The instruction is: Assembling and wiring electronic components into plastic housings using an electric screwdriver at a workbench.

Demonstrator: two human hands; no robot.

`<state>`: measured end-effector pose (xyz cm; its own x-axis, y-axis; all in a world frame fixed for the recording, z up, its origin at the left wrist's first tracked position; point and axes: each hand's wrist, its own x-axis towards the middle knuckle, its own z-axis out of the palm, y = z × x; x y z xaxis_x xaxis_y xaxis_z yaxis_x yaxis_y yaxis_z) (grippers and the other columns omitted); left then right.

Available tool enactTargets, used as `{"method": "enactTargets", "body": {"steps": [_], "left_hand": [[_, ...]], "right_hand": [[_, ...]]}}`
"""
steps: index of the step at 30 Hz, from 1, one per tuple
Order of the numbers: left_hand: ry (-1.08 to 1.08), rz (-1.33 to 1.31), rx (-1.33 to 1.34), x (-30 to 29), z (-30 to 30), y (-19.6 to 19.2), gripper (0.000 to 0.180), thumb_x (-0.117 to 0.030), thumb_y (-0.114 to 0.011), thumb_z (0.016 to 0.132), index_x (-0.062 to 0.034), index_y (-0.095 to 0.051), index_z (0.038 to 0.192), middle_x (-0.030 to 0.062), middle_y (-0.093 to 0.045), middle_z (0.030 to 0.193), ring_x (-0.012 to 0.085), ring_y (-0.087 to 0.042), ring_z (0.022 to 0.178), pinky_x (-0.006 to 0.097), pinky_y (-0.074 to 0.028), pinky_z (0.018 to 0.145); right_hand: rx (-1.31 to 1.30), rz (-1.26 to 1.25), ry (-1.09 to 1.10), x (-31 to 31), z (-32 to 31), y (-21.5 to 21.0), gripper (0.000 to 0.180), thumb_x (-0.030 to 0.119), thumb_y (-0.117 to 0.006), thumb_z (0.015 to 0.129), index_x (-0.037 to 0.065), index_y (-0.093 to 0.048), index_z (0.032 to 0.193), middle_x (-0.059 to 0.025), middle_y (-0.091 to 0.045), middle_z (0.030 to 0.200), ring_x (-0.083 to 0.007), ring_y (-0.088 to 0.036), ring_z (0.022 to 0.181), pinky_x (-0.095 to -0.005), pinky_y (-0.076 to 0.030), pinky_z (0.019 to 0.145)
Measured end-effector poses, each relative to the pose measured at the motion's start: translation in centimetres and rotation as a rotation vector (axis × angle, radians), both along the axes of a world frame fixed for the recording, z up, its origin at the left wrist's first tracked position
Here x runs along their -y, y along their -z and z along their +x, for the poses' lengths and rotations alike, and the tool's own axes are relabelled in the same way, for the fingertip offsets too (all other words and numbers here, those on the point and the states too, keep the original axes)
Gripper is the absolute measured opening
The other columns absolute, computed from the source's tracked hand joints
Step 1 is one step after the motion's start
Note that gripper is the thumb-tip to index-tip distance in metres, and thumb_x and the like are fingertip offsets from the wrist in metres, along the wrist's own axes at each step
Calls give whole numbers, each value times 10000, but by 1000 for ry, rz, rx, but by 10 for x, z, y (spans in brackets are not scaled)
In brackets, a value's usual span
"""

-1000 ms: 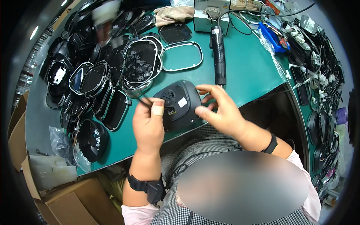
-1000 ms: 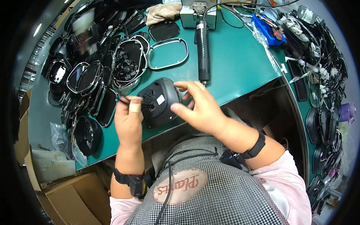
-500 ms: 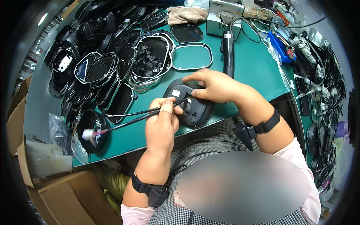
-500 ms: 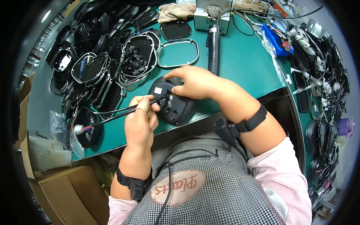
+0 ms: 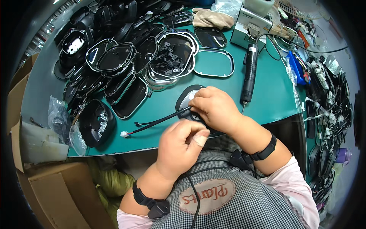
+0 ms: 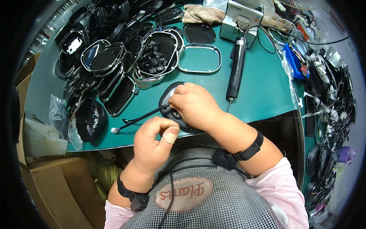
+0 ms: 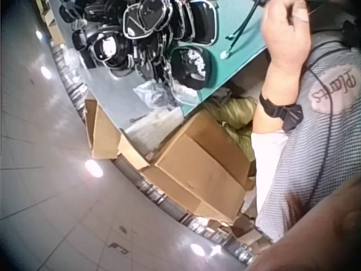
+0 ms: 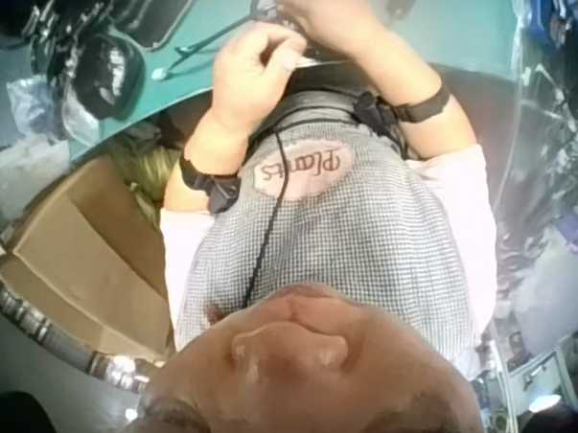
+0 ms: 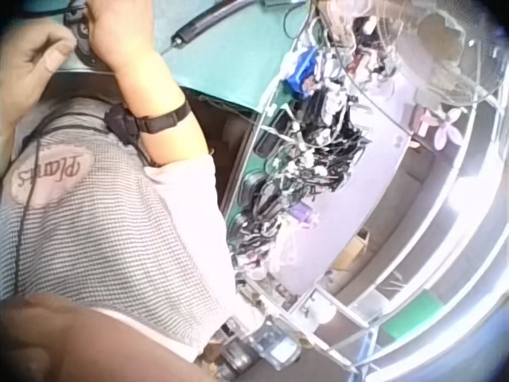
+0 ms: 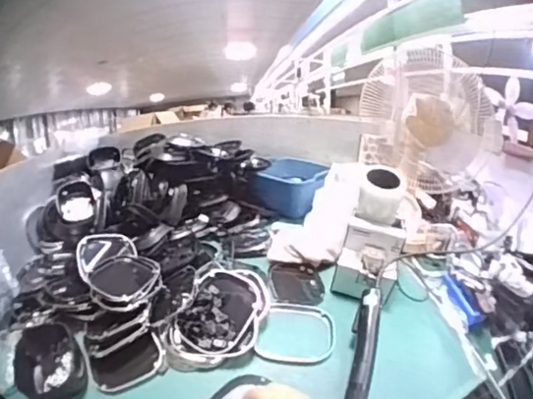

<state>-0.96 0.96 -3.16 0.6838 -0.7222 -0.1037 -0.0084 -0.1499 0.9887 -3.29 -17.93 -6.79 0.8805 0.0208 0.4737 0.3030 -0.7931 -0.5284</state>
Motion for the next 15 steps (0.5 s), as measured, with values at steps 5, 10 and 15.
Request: {"method": "enactTargets", "body": {"steps": [5, 10, 15], "left_hand": [[-142, 322, 1165, 17, 37, 13, 155, -192, -650, 925, -59, -622, 999, 137, -625, 957, 353, -604, 706, 441, -492, 605], [-17, 374, 945, 19, 46, 26, 197, -257, -610, 954, -70, -565, 913, 139, -649, 838, 374, -634, 703, 480, -513, 612], [-22, 357, 839, 14, 50, 29, 169, -230, -602, 962, -76, -571, 900, 144, -641, 812, 385, -625, 741, 484, -490, 630]], "right_hand": [[-4, -68, -17, 2, 1, -3, 124, 132, -708, 775, 85, -721, 889, -91, -641, 859, -326, -618, 842, -437, -517, 738], [-128, -77, -92, 14, 3, -13, 122, 144, -717, 798, 85, -725, 903, -93, -645, 857, -334, -621, 851, -441, -520, 749], [-123, -137, -38, 38, 39, -45, 167, 219, -727, 837, 102, -726, 956, -102, -666, 864, -318, -660, 857, -442, -529, 751]]}}
